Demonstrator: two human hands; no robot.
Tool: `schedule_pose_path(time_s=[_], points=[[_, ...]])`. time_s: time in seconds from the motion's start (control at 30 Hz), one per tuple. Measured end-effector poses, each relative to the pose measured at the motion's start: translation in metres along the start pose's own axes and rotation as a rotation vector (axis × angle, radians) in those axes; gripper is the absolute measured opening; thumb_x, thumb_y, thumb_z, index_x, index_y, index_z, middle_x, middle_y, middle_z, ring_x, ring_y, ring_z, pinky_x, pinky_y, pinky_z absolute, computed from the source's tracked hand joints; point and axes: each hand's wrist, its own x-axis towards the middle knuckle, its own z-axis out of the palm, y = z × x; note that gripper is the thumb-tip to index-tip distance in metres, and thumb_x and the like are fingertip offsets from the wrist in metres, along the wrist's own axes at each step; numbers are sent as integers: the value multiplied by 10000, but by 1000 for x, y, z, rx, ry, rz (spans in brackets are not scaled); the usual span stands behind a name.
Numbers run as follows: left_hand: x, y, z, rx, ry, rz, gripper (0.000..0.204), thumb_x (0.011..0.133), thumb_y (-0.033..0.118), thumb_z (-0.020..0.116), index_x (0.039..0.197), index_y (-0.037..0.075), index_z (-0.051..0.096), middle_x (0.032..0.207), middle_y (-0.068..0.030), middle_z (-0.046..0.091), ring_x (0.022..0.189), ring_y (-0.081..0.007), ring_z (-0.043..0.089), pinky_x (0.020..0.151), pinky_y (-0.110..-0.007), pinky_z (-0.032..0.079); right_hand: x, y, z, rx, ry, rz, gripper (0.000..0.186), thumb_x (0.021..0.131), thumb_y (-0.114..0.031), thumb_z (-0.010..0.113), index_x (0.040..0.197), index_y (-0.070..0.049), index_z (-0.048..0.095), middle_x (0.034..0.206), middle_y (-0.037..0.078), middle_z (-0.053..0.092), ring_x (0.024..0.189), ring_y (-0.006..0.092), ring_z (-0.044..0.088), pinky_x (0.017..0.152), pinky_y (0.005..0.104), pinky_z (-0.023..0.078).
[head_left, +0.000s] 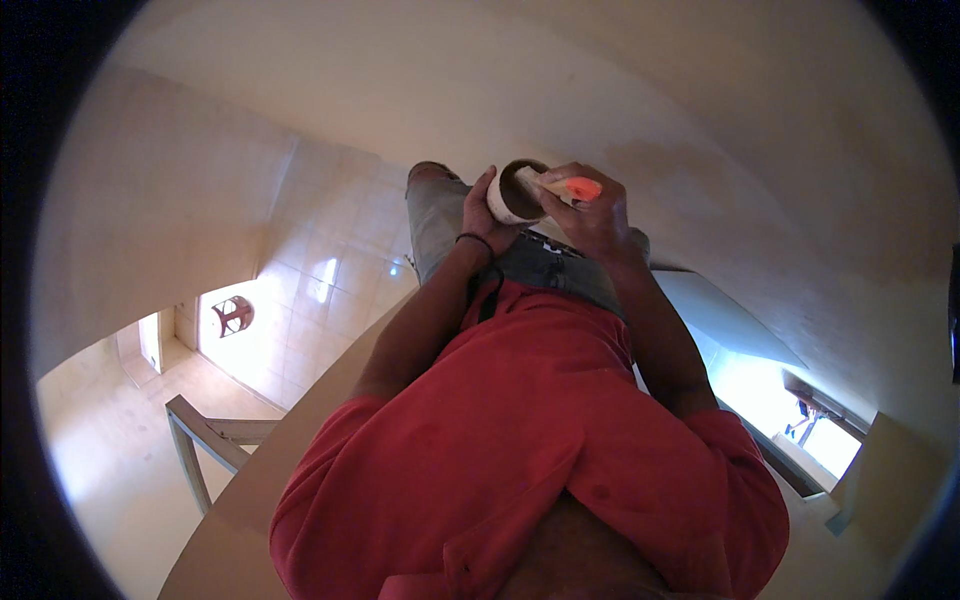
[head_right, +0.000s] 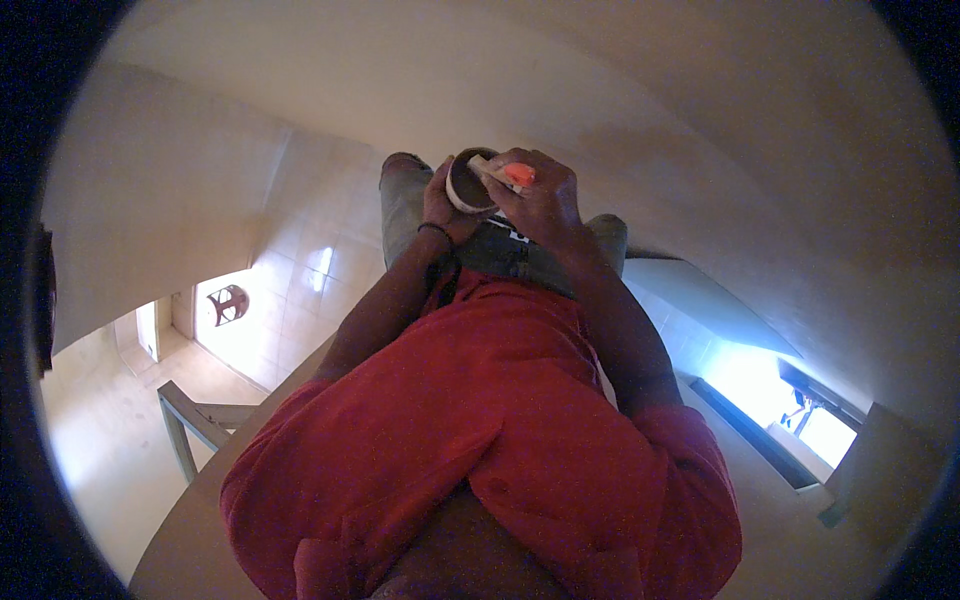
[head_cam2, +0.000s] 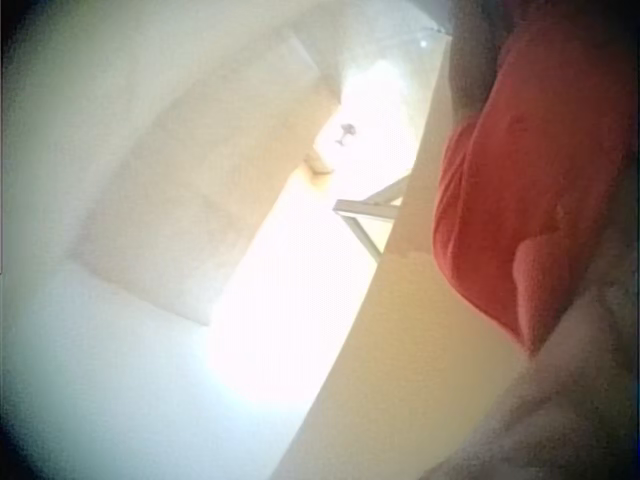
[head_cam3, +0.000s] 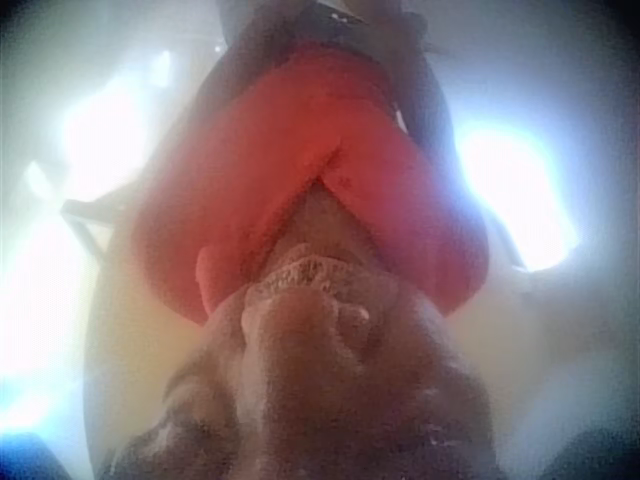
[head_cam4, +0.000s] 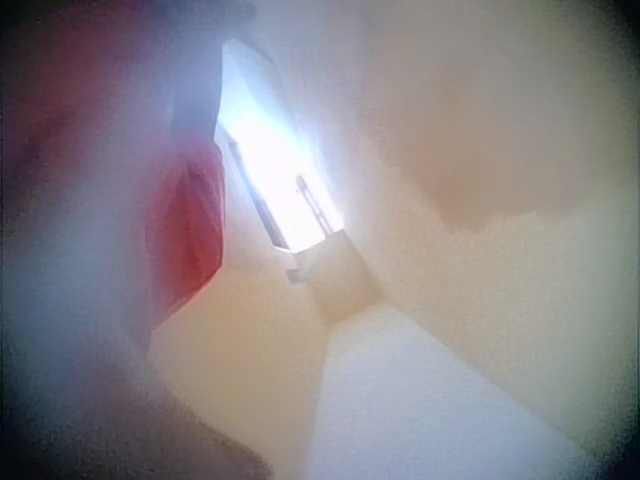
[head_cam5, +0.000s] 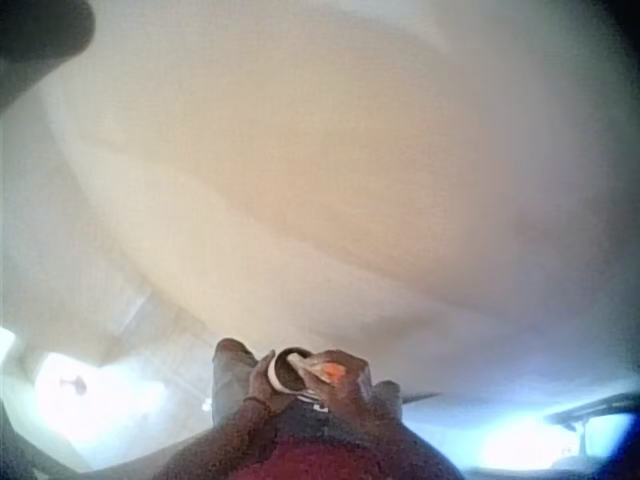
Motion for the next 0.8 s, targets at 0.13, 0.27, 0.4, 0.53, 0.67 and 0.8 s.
schedule_pose_path(time_s=[0.13, 0.27, 0.4, 0.53, 0.67, 0.8], points=[[-2, 1, 3, 12, 16, -20, 528, 964, 501, 461, 1272, 86, 570, 1251, -139, 617, 1152, -321, 590, 984, -528, 472, 2, 1, 4, -9, -17, -36, 200, 766, -194, 775, 915, -86, 697, 859, 102, 696, 761, 278, 681, 673, 387, 550], [1, 2, -3, 7, -20, -24, 532, 965, 500, 461, 1272, 78, 567, 1249, -147, 617, 1145, -323, 595, 981, -532, 475, 2, 2, 7, -113, -48, -90, 204, 761, -203, 772, 918, -93, 700, 844, 102, 690, 741, 285, 673, 661, 392, 546], [4, 1, -7, 9, -17, -16, 540, 963, 502, 466, 1284, 80, 560, 1248, -146, 617, 1147, -328, 596, 981, -535, 476, -1, 5, 9, -157, -94, -56, 228, 750, -219, 781, 924, -94, 702, 841, 112, 687, 737, 298, 668, 663, 400, 545], [-2, 2, -1, 21, 26, -16, 555, 957, 509, 477, 1282, 70, 571, 1235, -148, 633, 1135, -329, 610, 996, -527, 472, -2, 5, 7, -72, -40, 27, 234, 761, -220, 790, 926, -80, 702, 836, 99, 702, 732, 248, 685, 662, 369, 548], [-1, 0, 2, 30, -6, -3, 570, 951, 519, 481, 1295, 73, 569, 1248, -144, 631, 1150, -338, 607, 1013, -534, 461, 3, -12, -18, 223, 43, 306, 217, 771, -165, 803, 915, -45, 693, 836, 77, 717, 736, 153, 681, 654, 303, 539], [-1, 0, 3, 14, -5, -14, 577, 947, 522, 485, 1314, 84, 557, 1267, -138, 622, 1163, -348, 598, 1016, -552, 453, 3, -10, -33, 337, 140, 369, 208, 763, -102, 807, 905, -15, 683, 833, 81, 716, 719, 134, 674, 648, 280, 538]])
